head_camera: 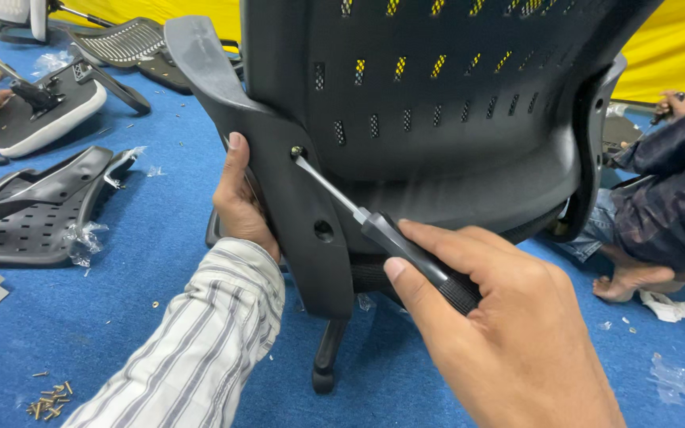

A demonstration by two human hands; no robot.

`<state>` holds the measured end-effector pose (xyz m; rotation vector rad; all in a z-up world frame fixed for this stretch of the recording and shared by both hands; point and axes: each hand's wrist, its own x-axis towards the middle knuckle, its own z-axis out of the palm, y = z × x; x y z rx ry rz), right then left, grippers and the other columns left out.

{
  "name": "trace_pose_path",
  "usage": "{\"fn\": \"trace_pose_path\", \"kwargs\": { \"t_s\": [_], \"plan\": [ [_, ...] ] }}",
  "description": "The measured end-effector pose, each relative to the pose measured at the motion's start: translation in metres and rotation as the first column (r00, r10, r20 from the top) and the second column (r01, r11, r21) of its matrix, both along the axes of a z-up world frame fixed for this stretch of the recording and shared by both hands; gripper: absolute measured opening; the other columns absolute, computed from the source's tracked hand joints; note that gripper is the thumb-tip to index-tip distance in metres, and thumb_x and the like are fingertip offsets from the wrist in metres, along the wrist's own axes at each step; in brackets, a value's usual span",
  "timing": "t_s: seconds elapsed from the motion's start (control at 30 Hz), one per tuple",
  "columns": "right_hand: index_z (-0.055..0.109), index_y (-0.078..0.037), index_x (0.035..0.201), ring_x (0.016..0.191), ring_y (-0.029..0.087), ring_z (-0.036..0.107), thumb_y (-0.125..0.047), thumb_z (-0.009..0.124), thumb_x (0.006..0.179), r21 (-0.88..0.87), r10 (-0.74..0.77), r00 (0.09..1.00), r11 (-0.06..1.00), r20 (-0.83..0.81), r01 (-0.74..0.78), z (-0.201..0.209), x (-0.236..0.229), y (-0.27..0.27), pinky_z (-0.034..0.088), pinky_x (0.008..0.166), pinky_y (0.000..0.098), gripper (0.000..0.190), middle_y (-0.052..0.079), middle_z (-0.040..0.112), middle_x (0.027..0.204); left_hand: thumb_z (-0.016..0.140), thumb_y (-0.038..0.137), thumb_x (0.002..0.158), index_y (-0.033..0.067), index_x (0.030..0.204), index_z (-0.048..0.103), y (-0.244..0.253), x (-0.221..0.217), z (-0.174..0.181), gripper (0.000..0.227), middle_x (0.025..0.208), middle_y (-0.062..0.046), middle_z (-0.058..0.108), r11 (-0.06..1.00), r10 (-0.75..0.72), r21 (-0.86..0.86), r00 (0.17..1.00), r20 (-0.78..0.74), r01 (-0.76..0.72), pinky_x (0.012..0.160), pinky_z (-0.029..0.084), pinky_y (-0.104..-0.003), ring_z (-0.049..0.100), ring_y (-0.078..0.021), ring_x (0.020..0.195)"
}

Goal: The person uses a screwdriver to tighten screws on the back of a black office chair, securing the armrest to the chair frame. The person holds the chair steady with one hand while turning the screwdriver with the other.

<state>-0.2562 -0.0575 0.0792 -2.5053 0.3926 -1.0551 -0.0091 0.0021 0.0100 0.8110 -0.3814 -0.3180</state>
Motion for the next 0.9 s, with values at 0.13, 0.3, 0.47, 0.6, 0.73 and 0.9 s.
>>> {"fn": "trace_pose_path", "kwargs": {
  "t_s": [0.13,0.3,0.47,0.6,0.73,0.9],
  "plan": [
    [0.079,-0.021,0.128,0.058,0.017,0.069,-0.032,0.077,0.088,0.443,-0.146,0.943,0.854,-0.3,0.273,0.005,0.005,0.001,0.055,0.047,0.0297,0.042,0.01,0.073,0.078,0.058,0.061,0.085,-0.0054,0.119,0.065,-0.001,0.0,0.0,0.075,0.095,-0.018,0.072,1.0,-0.009,-0.011,1.0,-0.022,0.008,0.072,0.068,-0.035,0.077,-0.0241,0.082],
    [0.078,-0.011,0.121,0.04,0.018,0.062,-0.024,0.074,0.088,0.724,-0.051,0.973,0.659,-0.224,0.201,0.008,0.011,-0.001,0.049,0.033,0.0315,0.036,0.014,0.07,0.08,0.058,0.06,0.084,-0.0055,0.119,0.062,-0.003,0.002,-0.001,0.074,0.095,-0.018,0.072,0.999,-0.012,-0.03,0.999,-0.041,0.011,0.07,0.069,-0.035,0.078,-0.0247,0.081],
    [0.076,-0.007,0.12,0.042,0.019,0.064,-0.022,0.072,0.088,0.756,-0.049,0.978,0.627,-0.203,0.188,0.005,0.012,-0.007,0.051,0.03,0.0323,0.036,0.013,0.07,0.088,0.059,0.06,0.086,-0.0081,0.122,0.061,-0.003,0.003,-0.003,0.077,0.096,-0.02,0.071,0.998,-0.025,-0.051,1.0,-0.003,0.024,0.07,0.069,-0.035,0.077,-0.0259,0.081],
    [0.075,-0.006,0.12,0.043,0.019,0.065,-0.024,0.074,0.09,0.758,-0.071,0.973,0.616,-0.221,0.217,0.004,0.014,-0.01,0.052,0.03,0.0333,0.035,0.015,0.069,0.087,0.058,0.06,0.085,-0.0074,0.12,0.061,-0.002,0.003,-0.002,0.076,0.095,-0.02,0.072,0.999,-0.025,-0.033,1.0,-0.003,0.025,0.069,0.069,-0.035,0.078,-0.0256,0.079],
    [0.075,-0.007,0.122,0.042,0.019,0.063,-0.024,0.073,0.09,0.739,-0.068,0.97,0.636,-0.233,0.222,0.0,0.013,-0.013,0.049,0.029,0.0316,0.036,0.015,0.069,0.08,0.058,0.06,0.085,-0.0058,0.12,0.062,-0.001,0.002,-0.002,0.074,0.097,-0.019,0.072,0.998,-0.041,-0.052,0.999,-0.002,0.041,0.072,0.069,-0.036,0.078,-0.0245,0.081],
    [0.075,-0.005,0.123,0.045,0.014,0.059,-0.021,0.072,0.096,0.783,0.025,0.99,0.615,-0.136,0.092,-0.01,0.011,-0.022,0.045,0.033,0.0265,0.032,0.013,0.07,0.074,0.058,0.058,0.088,-0.0059,0.117,0.063,-0.002,0.001,-0.001,0.071,0.096,-0.02,0.071,0.994,-0.065,-0.093,0.998,0.001,0.064,0.071,0.069,-0.036,0.077,-0.0253,0.081]
  ]
}}
